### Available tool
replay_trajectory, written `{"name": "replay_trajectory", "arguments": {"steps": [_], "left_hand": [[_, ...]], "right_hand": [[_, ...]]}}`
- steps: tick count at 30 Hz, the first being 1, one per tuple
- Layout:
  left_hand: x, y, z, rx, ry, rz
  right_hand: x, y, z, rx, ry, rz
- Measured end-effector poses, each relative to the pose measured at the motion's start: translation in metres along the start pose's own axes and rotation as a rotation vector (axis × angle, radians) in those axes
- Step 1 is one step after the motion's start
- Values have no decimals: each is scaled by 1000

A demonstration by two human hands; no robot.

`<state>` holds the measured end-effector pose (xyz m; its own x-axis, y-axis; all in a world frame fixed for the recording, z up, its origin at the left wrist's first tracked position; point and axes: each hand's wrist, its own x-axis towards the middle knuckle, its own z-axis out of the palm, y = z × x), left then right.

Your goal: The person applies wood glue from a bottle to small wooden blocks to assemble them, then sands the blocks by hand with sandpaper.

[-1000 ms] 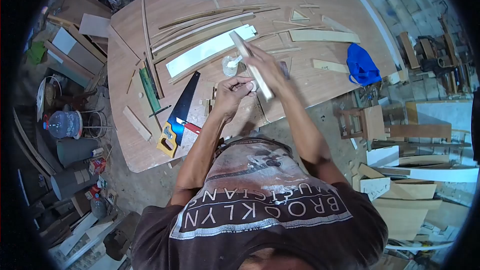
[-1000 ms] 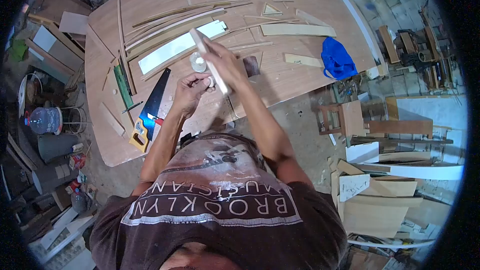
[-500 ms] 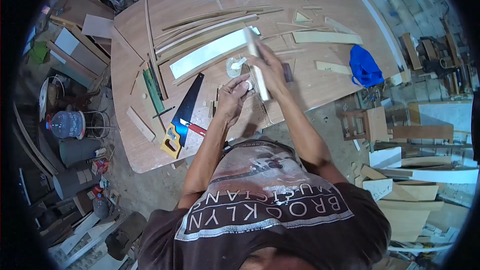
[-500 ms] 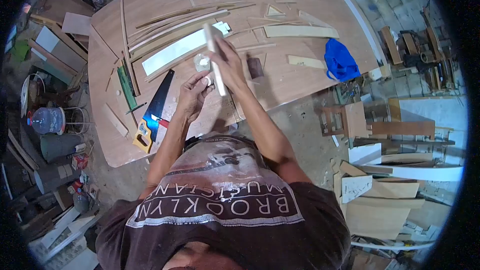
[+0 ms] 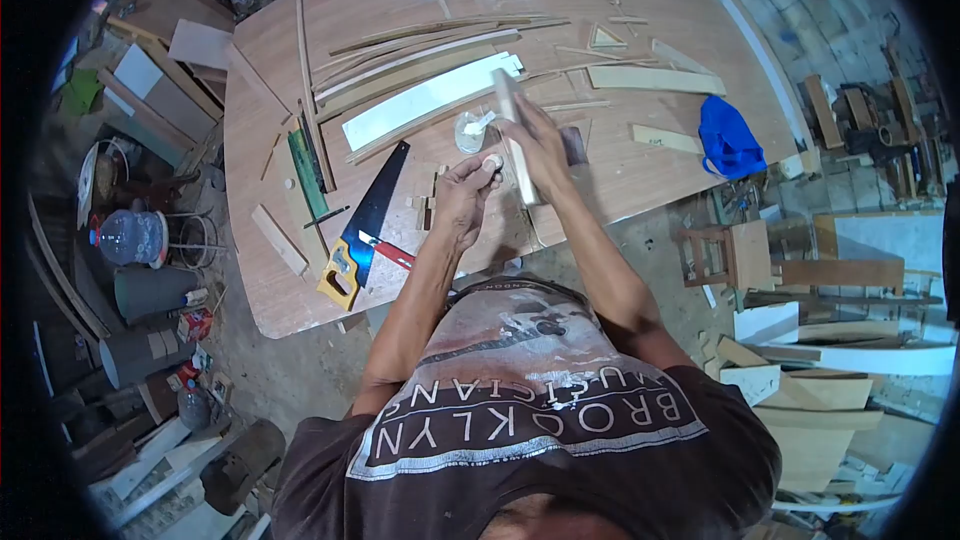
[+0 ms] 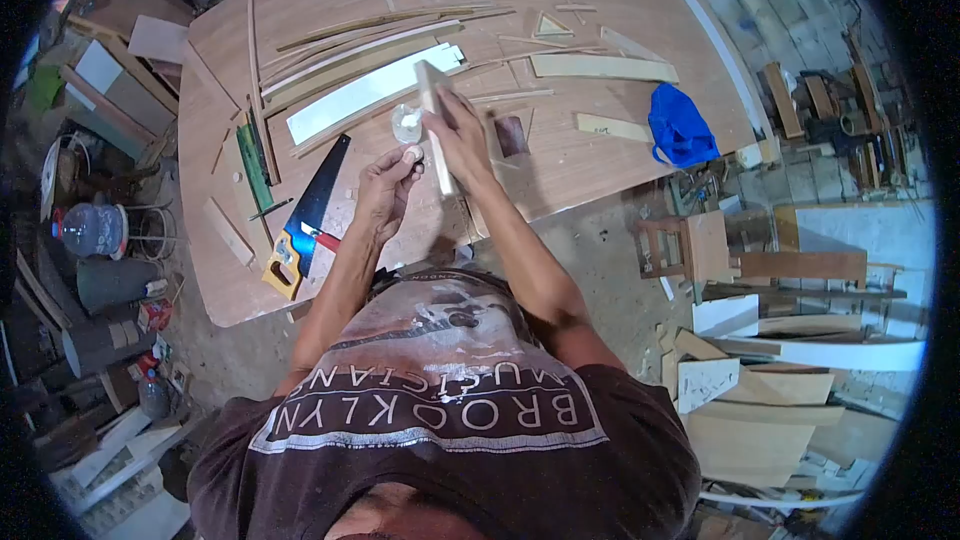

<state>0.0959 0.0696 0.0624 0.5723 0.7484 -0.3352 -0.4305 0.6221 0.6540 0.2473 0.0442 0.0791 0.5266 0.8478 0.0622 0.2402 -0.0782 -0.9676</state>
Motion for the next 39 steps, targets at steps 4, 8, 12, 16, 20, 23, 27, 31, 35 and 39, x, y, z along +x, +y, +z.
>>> {"name": "replay_trajectory", "arguments": {"steps": [4,8,12,16,20,23,27,31,35,39], "left_hand": [[3,4,3,108,120,62],[3,0,7,214,92,136],[2,5,10,65,55,106],[0,6,19,-101,142,19],[-3,2,22,84,108,119],[-2,-3,25,82,95,183],[4,1,21,18,184,173],[5,5,19,236,133,238],[1,13,20,401,72,301],[-1,18,15,577,69,356]], "right_hand": [[-64,-43,-3,-210,-41,-113],[-35,-30,14,-236,80,-138],[-7,-32,8,241,134,44],[-55,-32,14,-107,137,-232],[-22,-15,24,-113,194,-141],[-9,-14,18,-78,221,-25],[-50,-28,17,86,181,-132],[-28,-23,24,-160,185,-212],[1,-22,2,151,80,34],[-35,-58,-22,47,-124,34]]}}
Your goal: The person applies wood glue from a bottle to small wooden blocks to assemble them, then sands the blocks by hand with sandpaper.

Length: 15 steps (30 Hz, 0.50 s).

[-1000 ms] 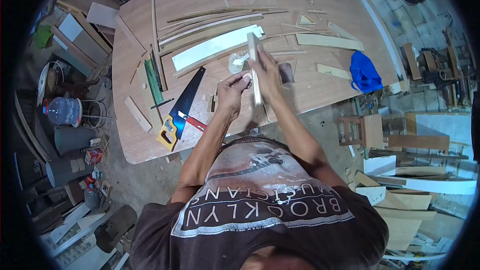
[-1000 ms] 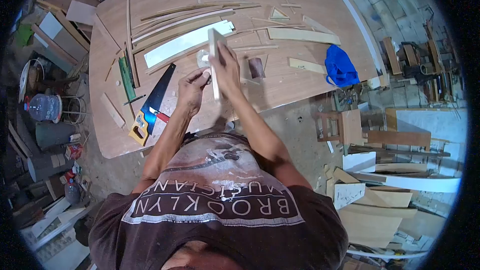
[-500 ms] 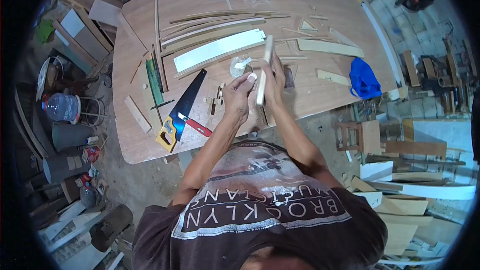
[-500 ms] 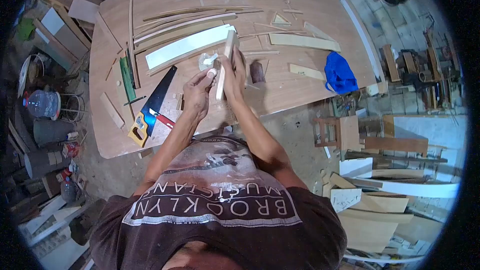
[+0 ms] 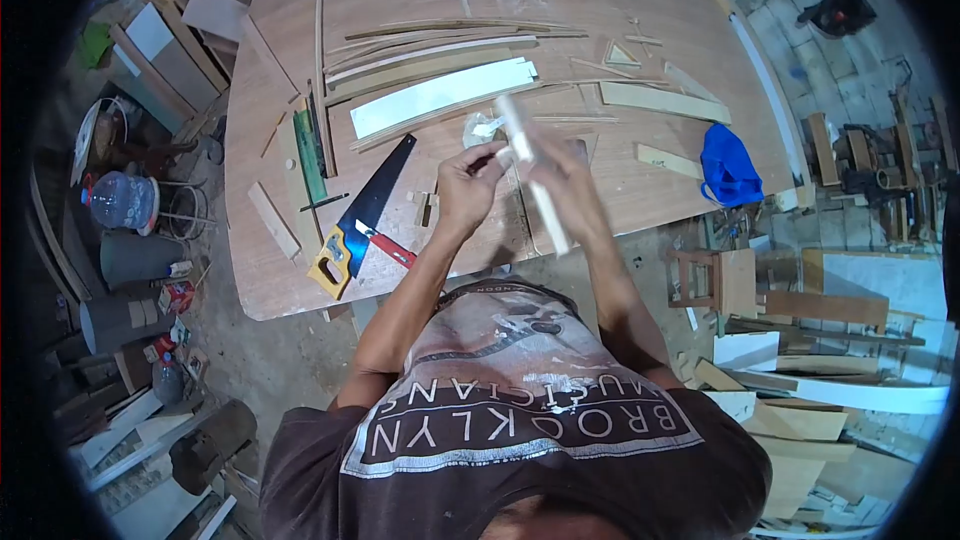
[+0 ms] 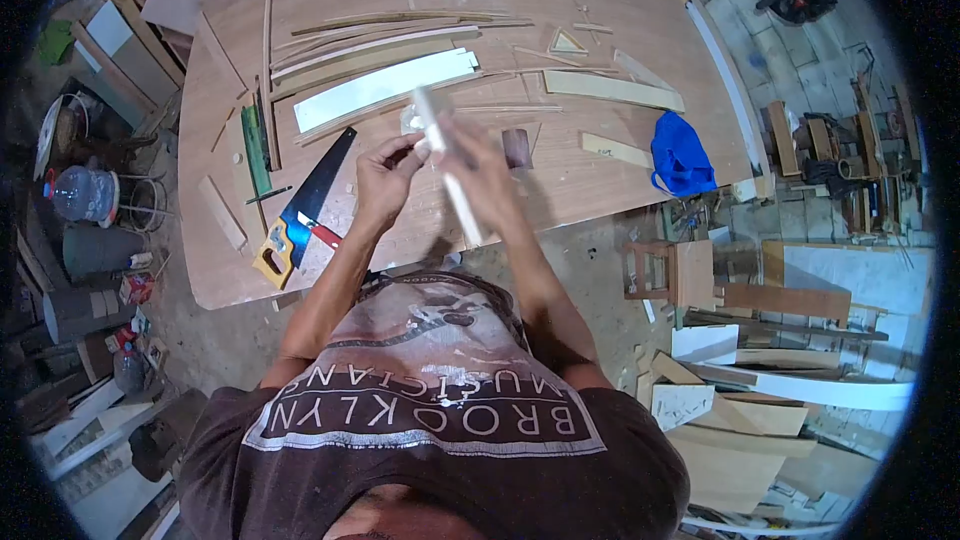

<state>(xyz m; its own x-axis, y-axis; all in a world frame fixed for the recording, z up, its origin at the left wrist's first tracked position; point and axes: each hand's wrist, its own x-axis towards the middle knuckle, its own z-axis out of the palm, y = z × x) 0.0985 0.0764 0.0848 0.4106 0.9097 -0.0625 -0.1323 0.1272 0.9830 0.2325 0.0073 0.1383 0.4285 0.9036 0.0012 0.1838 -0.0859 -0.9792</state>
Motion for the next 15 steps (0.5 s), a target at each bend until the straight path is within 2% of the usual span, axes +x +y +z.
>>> {"name": "replay_trajectory", "arguments": {"steps": [2,3,7,10,12,14,15], "left_hand": [[-1,-8,-3,81,1,25],[-2,-12,-2,154,-1,53],[-10,-7,2,148,-54,64],[-7,-10,-1,191,11,58],[-4,-10,-5,199,56,22],[-2,-14,-8,149,58,24],[-3,-17,-8,94,58,29]], "right_hand": [[-15,-20,12,-248,-48,-2],[0,-1,14,-275,-14,-79],[54,26,15,-387,79,-54],[32,13,5,-354,49,-126],[-1,-6,12,-418,-29,-105],[-13,-3,26,-624,4,-156],[-3,5,29,-618,18,-176]]}}
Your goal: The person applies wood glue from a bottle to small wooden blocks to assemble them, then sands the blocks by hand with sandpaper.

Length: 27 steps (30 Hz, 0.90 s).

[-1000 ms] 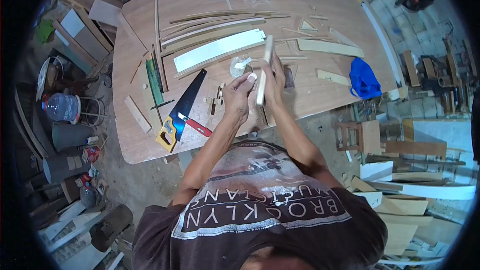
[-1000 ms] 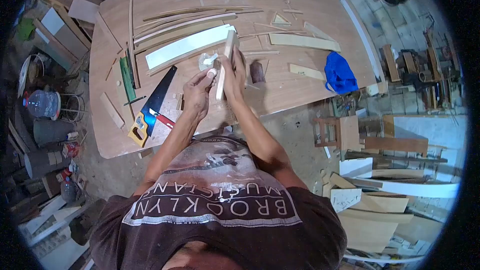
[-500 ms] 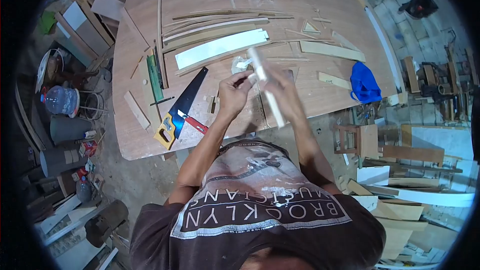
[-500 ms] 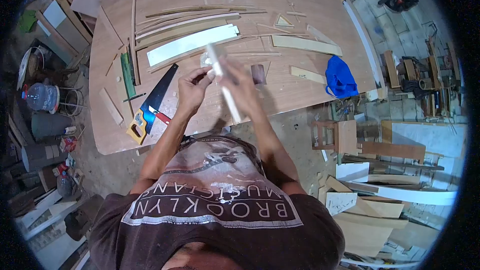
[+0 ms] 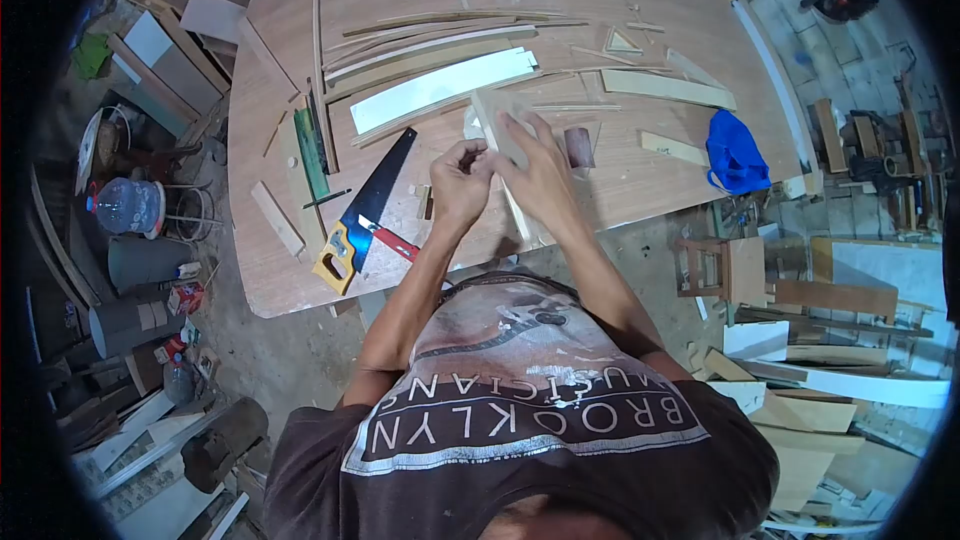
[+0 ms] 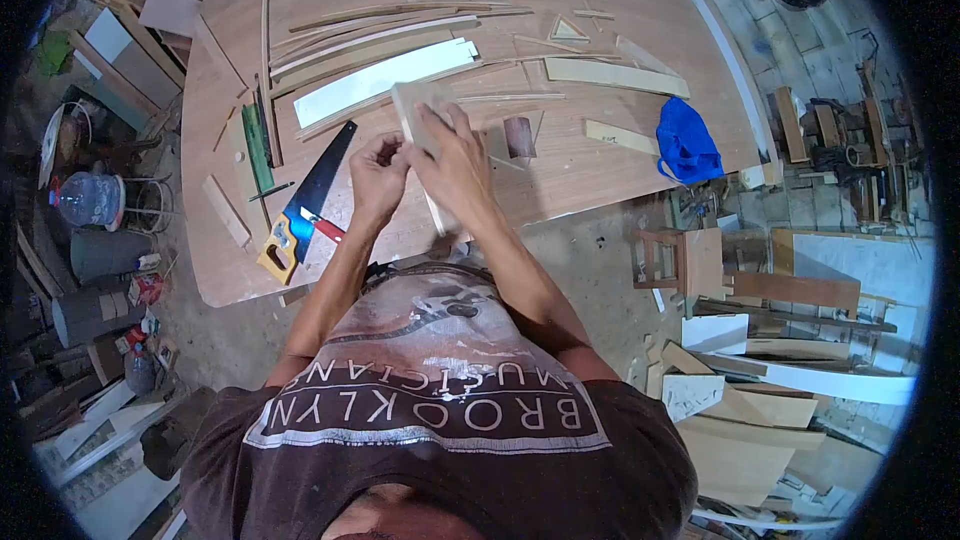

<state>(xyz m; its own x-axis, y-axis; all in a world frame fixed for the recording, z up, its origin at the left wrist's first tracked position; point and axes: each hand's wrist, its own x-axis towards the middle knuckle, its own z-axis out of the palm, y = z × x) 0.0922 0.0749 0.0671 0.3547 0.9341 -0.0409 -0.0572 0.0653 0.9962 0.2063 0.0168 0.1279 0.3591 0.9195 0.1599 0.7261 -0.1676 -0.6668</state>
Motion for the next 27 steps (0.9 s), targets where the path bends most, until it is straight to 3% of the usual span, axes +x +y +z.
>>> {"name": "replay_trajectory", "arguments": {"steps": [1,3,4,5,7,9,11,12,17,20,23,27], "left_hand": [[0,0,-1,2,-6,3],[-5,2,-4,-206,-90,-47],[-7,3,-5,-332,-128,-115],[-5,4,-6,-330,-134,-110],[-5,9,-8,-736,-128,-260],[-2,11,-10,-800,-123,-298],[-2,11,-13,-850,-131,-344],[-2,11,-13,-842,-154,-327],[-7,6,-3,-840,-189,-371],[0,9,-2,-939,-130,-376],[-3,8,-2,-1003,-100,-386],[0,5,2,-918,-129,-379]], "right_hand": [[14,9,6,1,7,3],[41,34,20,327,-73,225],[52,43,21,636,-144,322],[49,55,17,638,-137,318],[32,35,-16,1065,-177,506],[11,16,-26,1037,-200,408],[-5,5,-17,626,-193,168],[-5,7,-12,647,-147,54],[45,33,16,653,-190,219],[29,25,-10,874,-130,256],[-6,6,-16,695,-155,163],[-2,12,-7,774,-117,150]]}}
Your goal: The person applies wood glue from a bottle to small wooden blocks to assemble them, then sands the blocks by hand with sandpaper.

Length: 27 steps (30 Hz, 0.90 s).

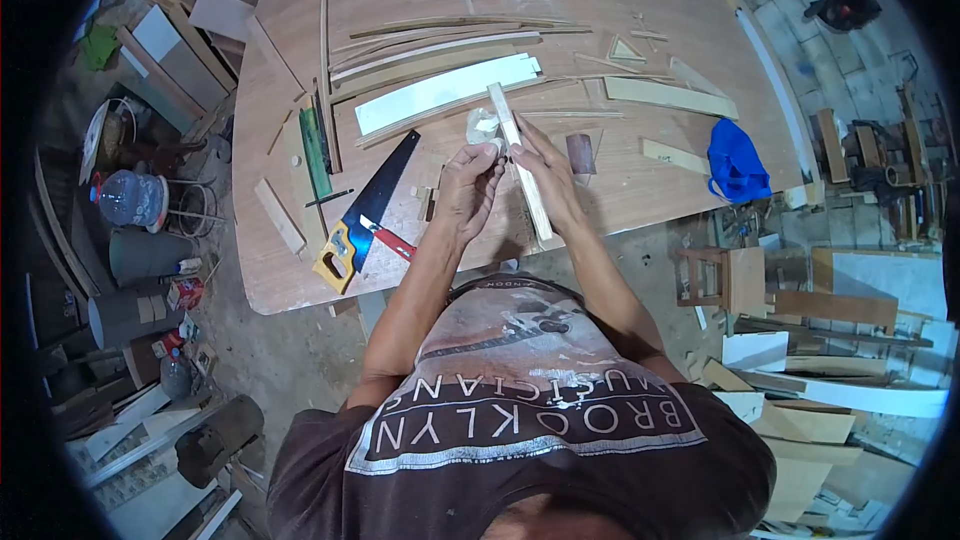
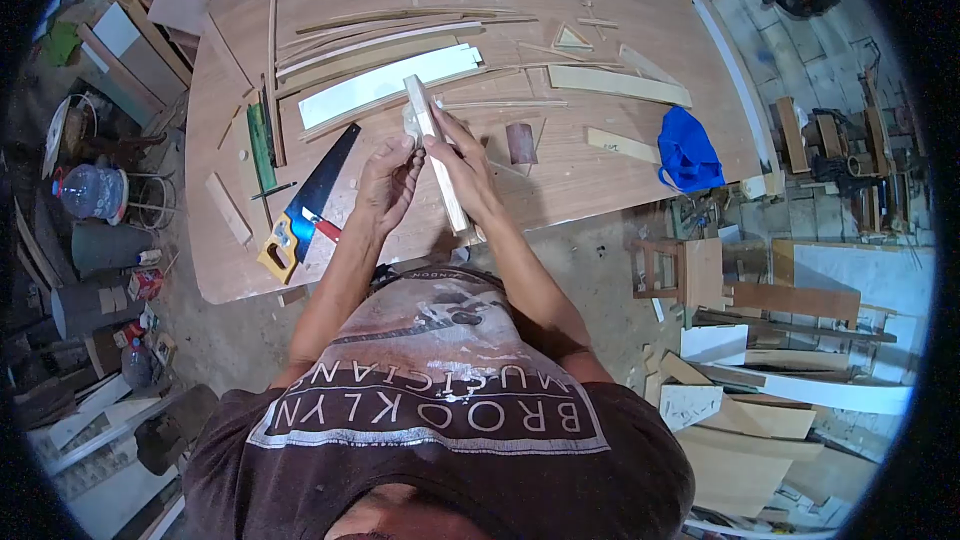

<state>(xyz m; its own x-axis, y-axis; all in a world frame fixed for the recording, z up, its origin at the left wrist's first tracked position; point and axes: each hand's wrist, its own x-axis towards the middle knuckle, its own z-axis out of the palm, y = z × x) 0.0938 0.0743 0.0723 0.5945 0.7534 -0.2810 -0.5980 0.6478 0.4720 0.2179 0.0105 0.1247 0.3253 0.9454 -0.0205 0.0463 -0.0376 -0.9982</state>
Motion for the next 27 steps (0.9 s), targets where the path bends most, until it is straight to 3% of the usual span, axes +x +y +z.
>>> {"name": "replay_trajectory", "arguments": {"steps": [4,7,8,10,11,12,14,16,18,19,22,23,27], "left_hand": [[0,1,14,-22,73,43],[-3,-3,14,76,57,-39],[-2,-6,12,76,57,-47],[-2,-12,9,47,53,-32],[-3,-14,9,23,74,-51],[-2,-14,8,29,70,-50],[2,-14,6,-113,91,-47],[6,-13,-3,-119,124,-17],[4,-12,-1,-23,55,-66],[1,-12,1,78,63,-46],[2,-10,-5,127,109,-14],[2,-11,-3,133,100,-20],[0,-9,-4,128,133,61]], "right_hand": [[-5,6,2,-55,62,-126],[-15,-9,13,-458,207,-136],[-1,-4,11,-460,211,-130],[38,18,2,-335,227,-86],[53,30,-2,-74,190,73],[51,28,-4,-70,192,69],[39,20,-13,459,157,281],[9,24,-5,378,149,194],[-20,12,17,-421,189,-226],[-16,21,18,-542,215,-339],[31,24,20,-530,191,-202],[47,23,18,-395,208,-67],[44,25,-3,-444,257,-204]]}}
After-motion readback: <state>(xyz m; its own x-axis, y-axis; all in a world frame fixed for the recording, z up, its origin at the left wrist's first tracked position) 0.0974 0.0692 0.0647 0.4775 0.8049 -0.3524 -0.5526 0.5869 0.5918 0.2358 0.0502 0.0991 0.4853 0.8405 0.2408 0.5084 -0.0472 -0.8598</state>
